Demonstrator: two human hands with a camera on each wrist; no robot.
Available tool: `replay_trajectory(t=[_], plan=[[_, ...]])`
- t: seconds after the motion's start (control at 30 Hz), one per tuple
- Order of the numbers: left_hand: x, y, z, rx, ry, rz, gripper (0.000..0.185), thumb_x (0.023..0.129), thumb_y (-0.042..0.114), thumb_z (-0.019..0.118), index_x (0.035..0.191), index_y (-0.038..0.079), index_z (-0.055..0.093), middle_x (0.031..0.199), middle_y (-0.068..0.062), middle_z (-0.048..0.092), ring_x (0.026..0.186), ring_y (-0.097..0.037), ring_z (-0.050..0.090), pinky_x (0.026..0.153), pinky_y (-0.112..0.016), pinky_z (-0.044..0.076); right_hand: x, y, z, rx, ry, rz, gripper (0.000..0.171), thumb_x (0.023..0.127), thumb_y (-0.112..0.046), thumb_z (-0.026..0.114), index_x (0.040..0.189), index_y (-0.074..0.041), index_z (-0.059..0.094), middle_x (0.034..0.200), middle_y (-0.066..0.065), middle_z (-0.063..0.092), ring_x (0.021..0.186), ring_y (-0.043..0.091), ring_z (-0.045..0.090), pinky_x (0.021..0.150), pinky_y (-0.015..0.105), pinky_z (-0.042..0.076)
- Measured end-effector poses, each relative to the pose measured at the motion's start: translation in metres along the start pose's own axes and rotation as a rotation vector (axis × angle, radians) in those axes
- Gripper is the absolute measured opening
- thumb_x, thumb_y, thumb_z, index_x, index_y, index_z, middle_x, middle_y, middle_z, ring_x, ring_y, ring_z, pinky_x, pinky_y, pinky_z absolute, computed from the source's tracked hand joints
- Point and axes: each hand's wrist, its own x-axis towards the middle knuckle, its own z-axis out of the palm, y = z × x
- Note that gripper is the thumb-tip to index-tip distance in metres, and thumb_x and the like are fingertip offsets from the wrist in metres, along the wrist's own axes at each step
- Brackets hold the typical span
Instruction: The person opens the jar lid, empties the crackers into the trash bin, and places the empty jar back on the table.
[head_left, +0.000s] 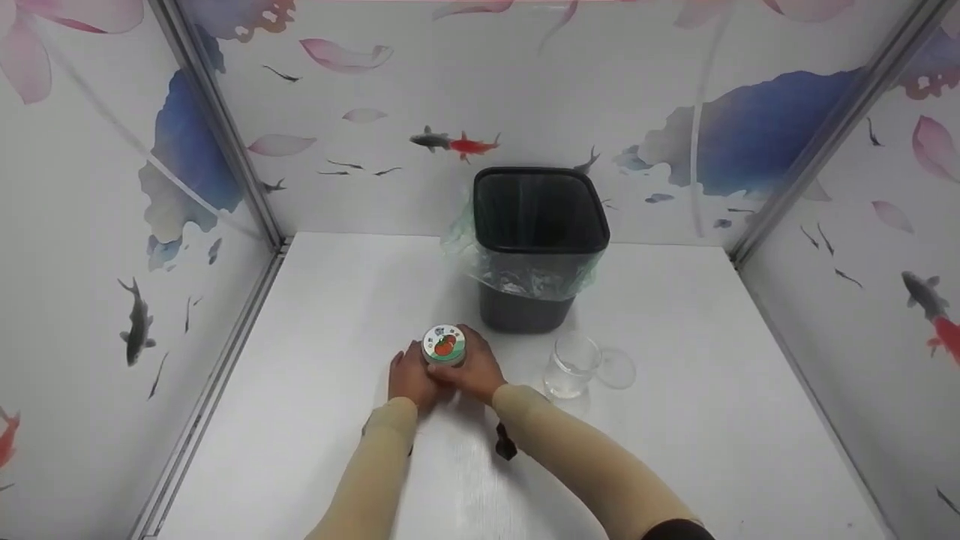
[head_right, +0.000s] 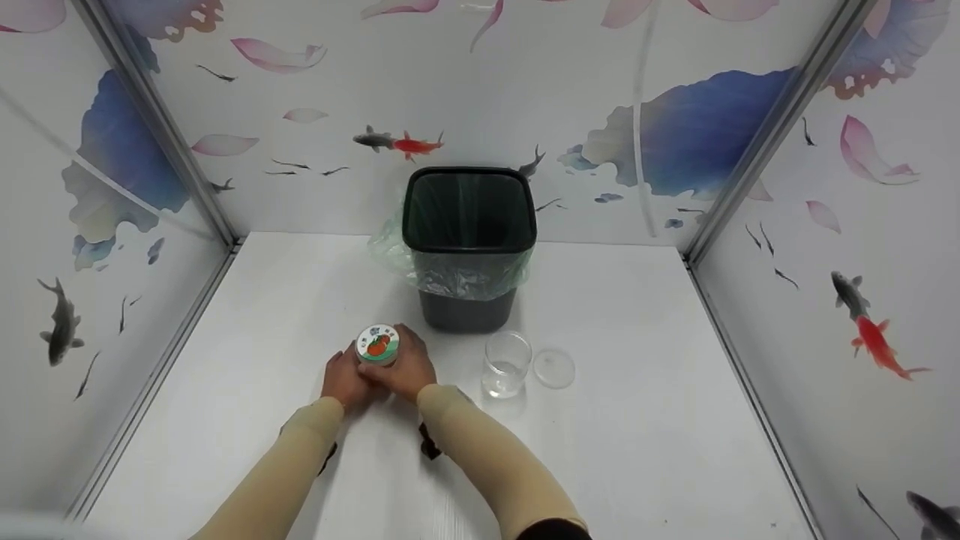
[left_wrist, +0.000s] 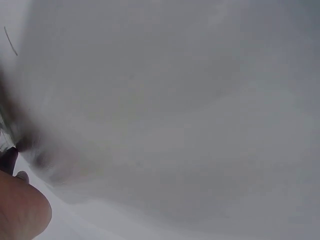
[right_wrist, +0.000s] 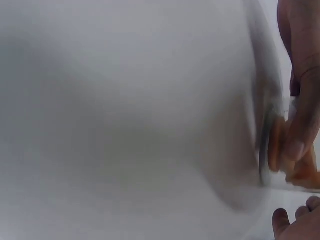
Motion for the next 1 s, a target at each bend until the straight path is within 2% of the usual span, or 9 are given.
replay_trajectory(t=[0.13, 0.4, 0.57, 0.73, 0.83, 1.0], plan=[[0.0, 0.002, -0.001, -0.003, -0.016, -0.011, 0.06, 0.09, 0.032, 0.065, 0.139, 0.0, 0.052, 0.135, -0.015, 0.059, 0.137, -0.034, 0.042, 0.117, -0.049, 0.021, 0.002, 0.001, 0.001, 0.01, 0.016, 0.004, 0.096, 0.072, -0.051, 0.086, 0.147, -0.011, 0.042, 0.132, 0.0, 0.054, 0.123, 0.016, 0.05, 0.109, 0.038, 0.037], [0.003, 0.003, -0.001, 0.017, -0.028, -0.002, 0.086, 0.067, 0.052, 0.083, 0.136, 0.008, 0.057, 0.122, -0.006, 0.063, 0.125, -0.028, 0.053, 0.115, -0.051, 0.023, 0.022, 0.012, -0.018, 0.032, -0.175, -0.041, 0.095, 0.071, -0.04, 0.09, 0.149, -0.014, 0.042, 0.133, -0.004, 0.055, 0.123, 0.014, 0.051, 0.109, 0.038, 0.037], [0.004, 0.004, -0.003, 0.02, -0.041, -0.01, 0.089, 0.065, 0.053, 0.085, 0.138, 0.01, 0.056, 0.121, -0.003, 0.063, 0.122, -0.024, 0.055, 0.115, -0.052, 0.023, 0.025, 0.008, -0.025, -0.017, -0.233, -0.017, 0.102, 0.072, -0.042, 0.089, 0.154, -0.014, 0.035, 0.142, 0.0, 0.051, 0.129, 0.014, 0.047, 0.111, 0.036, 0.034], [0.0, 0.002, -0.004, 0.021, -0.027, 0.01, 0.087, 0.071, 0.05, 0.081, 0.139, 0.006, 0.053, 0.127, -0.008, 0.061, 0.129, -0.03, 0.05, 0.115, -0.052, 0.023, 0.013, 0.006, -0.019, -0.073, -0.153, 0.005, 0.112, 0.069, -0.052, 0.088, 0.156, -0.012, 0.029, 0.151, 0.004, 0.042, 0.138, 0.018, 0.038, 0.115, 0.038, 0.028], [-0.001, -0.001, -0.004, 0.02, -0.014, 0.016, 0.082, 0.077, 0.047, 0.078, 0.14, 0.003, 0.051, 0.132, -0.012, 0.059, 0.135, -0.033, 0.045, 0.116, -0.051, 0.022, 0.006, 0.005, -0.011, -0.067, -0.087, -0.04, 0.109, 0.068, -0.055, 0.087, 0.154, -0.012, 0.033, 0.146, 0.002, 0.046, 0.136, 0.016, 0.04, 0.114, 0.038, 0.029], [0.001, 0.0, -0.001, 0.022, -0.014, -0.003, 0.064, 0.088, 0.034, 0.069, 0.14, 0.0, 0.051, 0.135, -0.014, 0.058, 0.137, -0.033, 0.043, 0.117, -0.05, 0.021, -0.002, 0.004, 0.002, -0.023, 0.013, -0.024, 0.107, 0.072, -0.052, 0.086, 0.153, -0.007, 0.033, 0.146, 0.007, 0.046, 0.135, 0.019, 0.041, 0.115, 0.039, 0.029]])
